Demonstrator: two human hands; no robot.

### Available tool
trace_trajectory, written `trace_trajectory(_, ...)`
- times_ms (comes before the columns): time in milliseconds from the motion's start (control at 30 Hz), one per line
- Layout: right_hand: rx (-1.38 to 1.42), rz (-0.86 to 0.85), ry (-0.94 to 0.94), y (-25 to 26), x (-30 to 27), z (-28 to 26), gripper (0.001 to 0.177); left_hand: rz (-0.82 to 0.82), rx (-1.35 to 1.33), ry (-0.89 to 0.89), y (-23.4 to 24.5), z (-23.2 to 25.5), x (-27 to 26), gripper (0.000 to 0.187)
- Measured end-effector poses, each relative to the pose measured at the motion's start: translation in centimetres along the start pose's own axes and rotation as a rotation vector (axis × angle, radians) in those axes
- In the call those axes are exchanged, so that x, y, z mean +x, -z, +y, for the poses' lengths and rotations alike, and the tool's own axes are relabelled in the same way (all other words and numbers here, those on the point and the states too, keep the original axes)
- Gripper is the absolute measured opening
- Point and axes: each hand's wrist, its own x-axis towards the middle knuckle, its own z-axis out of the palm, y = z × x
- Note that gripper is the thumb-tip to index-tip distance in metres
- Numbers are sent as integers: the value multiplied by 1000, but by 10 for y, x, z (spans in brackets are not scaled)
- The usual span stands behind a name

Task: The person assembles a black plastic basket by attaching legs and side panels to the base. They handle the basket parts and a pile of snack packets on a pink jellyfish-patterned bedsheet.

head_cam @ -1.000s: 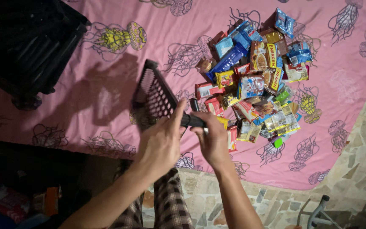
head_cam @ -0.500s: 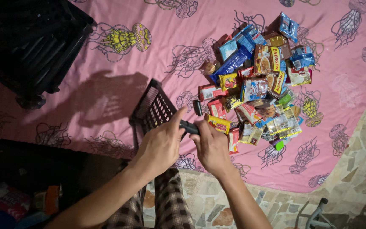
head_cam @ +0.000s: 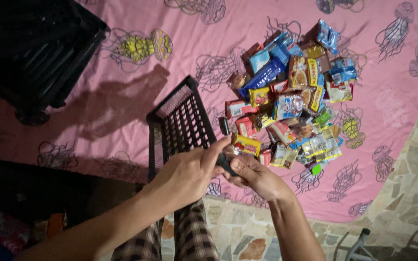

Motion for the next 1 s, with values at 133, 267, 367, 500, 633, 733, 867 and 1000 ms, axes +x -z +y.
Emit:
trace_trajectory(133,51,291,-162,-7,11,-1,42,-25,-2,-15,-13,-1,6,76)
trace_trajectory(267,17,367,45,-22,15,-12,33,-78,-55,157,-13,-12,11,74)
trace_trajectory(367,88,273,145,-24,17,-14,23,153,-137,89,-8,-21,10,72)
trace_trajectory(500,-212,389,386,-26,19,-9,17,204,-259,163,-10,-23,7,63)
trace_trajectory(633,-560,529,590,-26,21,-10,21,248,-286,200,-14,-25,7,58)
trace_trajectory(733,-744,640,694,-28,22,-15,25,296,-285,156,-11,-24,11,54)
trace_trajectory(867,-838,773,740,-36,24,-20,28,132,-348,387,2,-26,15,53)
trace_trajectory(1000,-906,774,789,-39,24,-29,29,128,-530,416,11,-29,14,54)
